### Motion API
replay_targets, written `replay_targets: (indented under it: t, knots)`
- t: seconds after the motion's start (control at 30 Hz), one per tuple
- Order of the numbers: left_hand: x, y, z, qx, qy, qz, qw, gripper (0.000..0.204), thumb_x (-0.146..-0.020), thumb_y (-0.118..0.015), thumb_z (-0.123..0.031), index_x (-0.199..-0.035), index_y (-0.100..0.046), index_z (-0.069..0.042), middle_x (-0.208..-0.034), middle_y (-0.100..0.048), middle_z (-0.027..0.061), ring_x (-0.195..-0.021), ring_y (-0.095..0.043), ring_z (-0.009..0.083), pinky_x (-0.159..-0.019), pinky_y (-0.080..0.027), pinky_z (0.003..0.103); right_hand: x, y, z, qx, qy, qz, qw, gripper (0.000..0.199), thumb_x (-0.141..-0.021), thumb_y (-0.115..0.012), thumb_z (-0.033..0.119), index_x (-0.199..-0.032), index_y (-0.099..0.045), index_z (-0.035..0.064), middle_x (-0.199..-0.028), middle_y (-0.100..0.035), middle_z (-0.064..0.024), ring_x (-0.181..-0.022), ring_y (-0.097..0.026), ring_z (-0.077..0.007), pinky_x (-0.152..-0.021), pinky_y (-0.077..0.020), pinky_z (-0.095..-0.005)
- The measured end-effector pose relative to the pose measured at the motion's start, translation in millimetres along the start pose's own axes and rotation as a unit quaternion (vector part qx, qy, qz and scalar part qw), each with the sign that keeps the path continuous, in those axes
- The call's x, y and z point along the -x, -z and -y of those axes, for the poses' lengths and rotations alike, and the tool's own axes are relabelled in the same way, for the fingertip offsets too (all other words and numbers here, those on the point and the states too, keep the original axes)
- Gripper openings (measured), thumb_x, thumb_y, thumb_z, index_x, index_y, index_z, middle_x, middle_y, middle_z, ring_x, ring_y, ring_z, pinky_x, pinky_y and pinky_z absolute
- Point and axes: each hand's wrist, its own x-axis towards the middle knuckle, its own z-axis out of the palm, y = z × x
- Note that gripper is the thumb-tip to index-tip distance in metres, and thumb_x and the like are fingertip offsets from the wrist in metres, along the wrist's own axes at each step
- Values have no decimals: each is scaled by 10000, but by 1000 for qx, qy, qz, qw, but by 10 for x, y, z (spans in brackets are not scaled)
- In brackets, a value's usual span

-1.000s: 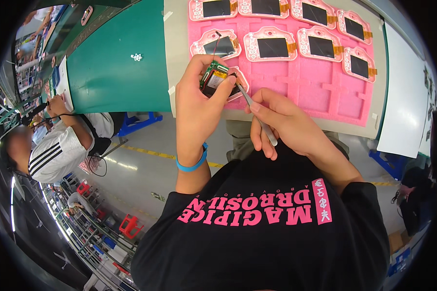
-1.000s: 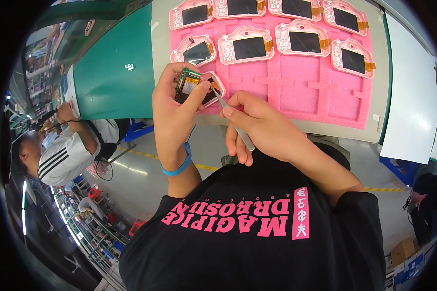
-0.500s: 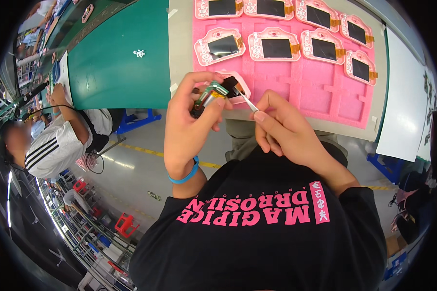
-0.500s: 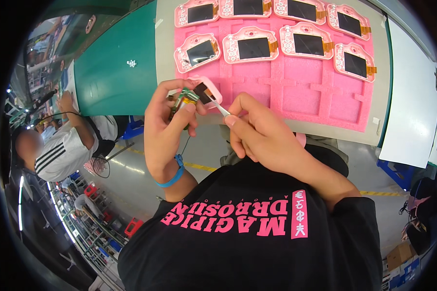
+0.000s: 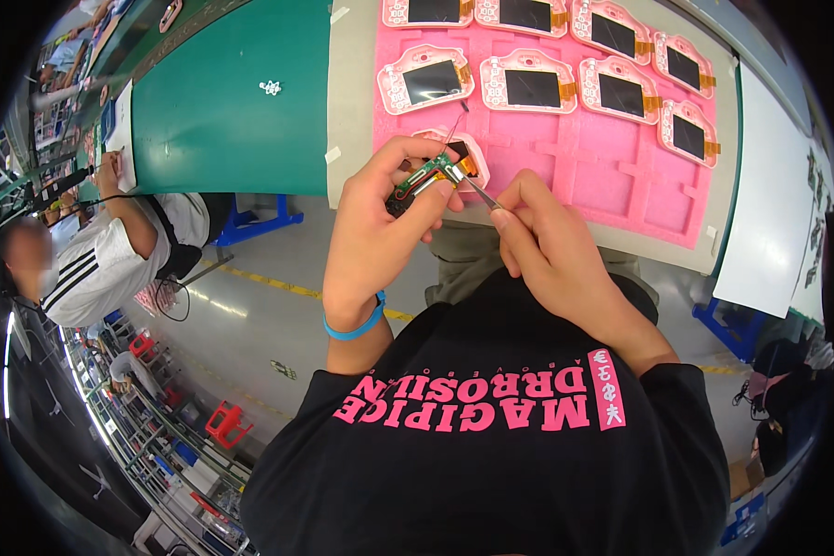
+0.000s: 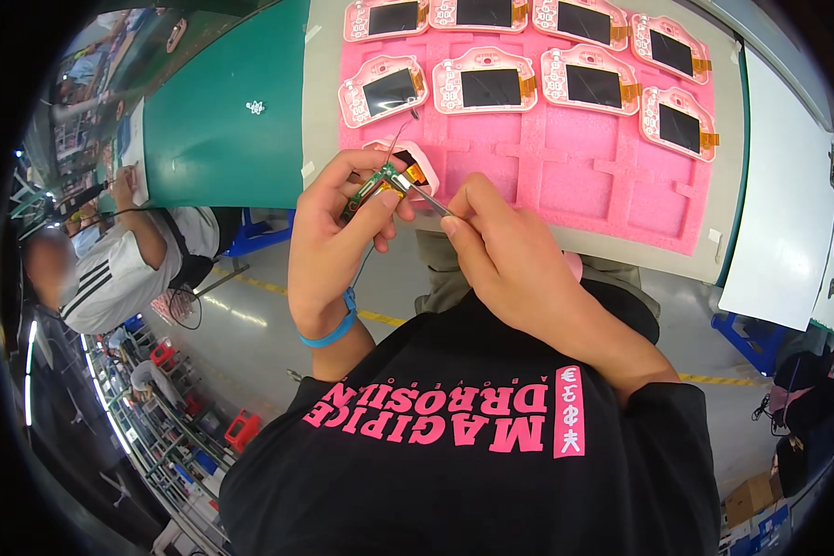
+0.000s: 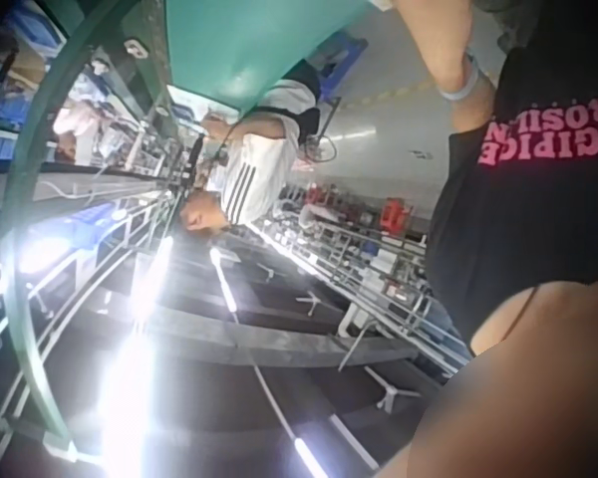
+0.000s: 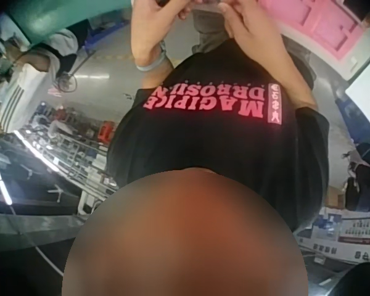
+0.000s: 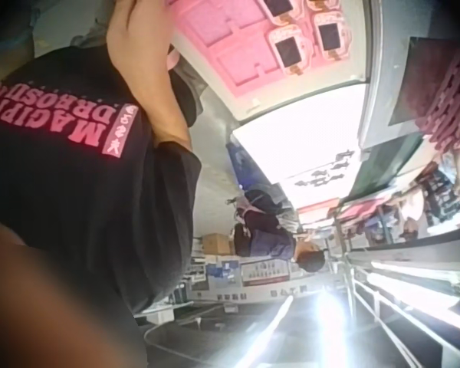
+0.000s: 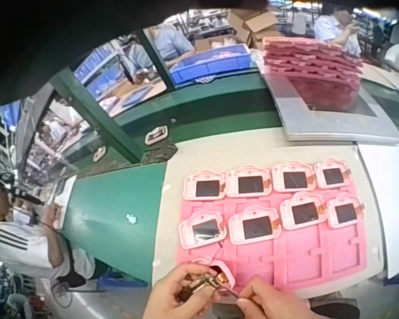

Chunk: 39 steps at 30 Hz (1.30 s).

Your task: Assembling components of a handheld electronic device at a factory station, including connecting wires and placing circuit boards into housings.

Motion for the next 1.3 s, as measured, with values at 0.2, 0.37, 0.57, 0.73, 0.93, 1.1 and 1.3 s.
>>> replay_targets:
  t: [0.2,0.37,0.57,0.73,0.93,1.1,1.3]
  knots:
    - [10,-15,-17,-34,-1,-6,999,318,-937,-671,0,-1253,-667,-33,-885,-760,71,-700,-623,99,-592,-471,215,10,-15,-30,63,33,-32,997,56,-1104,-539,69,-1060,-509,84,-636,-579,-4,-539,-470,-119,-560,-360,-288]
    - [20,-38,-29,-38,1,-14,999,312,-928,-669,1,-1238,-673,-33,-865,-761,62,-701,-619,96,-594,-465,214,37,-24,-25,127,74,-63,987,69,-1093,-561,57,-1048,-513,80,-626,-574,-3,-537,-479,-130,-558,-370,-296]
    - [17,-51,-21,-36,-4,-13,999,300,-918,-662,7,-1215,-677,-34,-856,-760,63,-700,-614,95,-596,-461,214,32,3,-48,102,77,-51,990,77,-1088,-569,49,-1042,-514,77,-624,-570,-3,-539,-485,-132,-559,-375,-296]
    - [6,-64,-23,-37,-2,-10,999,295,-912,-653,14,-1203,-677,-36,-853,-758,62,-699,-611,95,-596,-455,213,40,17,-54,85,70,-42,993,77,-1090,-564,47,-1044,-512,79,-624,-565,-2,-540,-480,-128,-560,-370,-292]
    - [-4,-64,-5,-36,-8,-8,999,295,-909,-647,17,-1197,-676,-38,-849,-756,59,-702,-613,96,-596,-447,212,29,41,-55,73,52,-35,995,75,-1093,-559,48,-1046,-511,81,-629,-562,-1,-543,-471,-124,-560,-363,-290]
    - [-5,-80,-18,-42,-5,-13,999,296,-907,-648,17,-1196,-675,-39,-847,-753,58,-711,-621,98,-596,-442,212,35,44,-67,72,61,-37,995,71,-1096,-556,52,-1051,-511,82,-638,-566,-4,-547,-469,-125,-560,-359,-294]
    - [-1,-72,-18,-44,1,-5,999,291,-905,-651,17,-1189,-674,-38,-848,-750,61,-719,-633,103,-601,-443,211,32,72,-70,101,70,-37,992,67,-1094,-559,51,-1055,-512,80,-646,-569,-8,-552,-474,-131,-563,-364,-300]
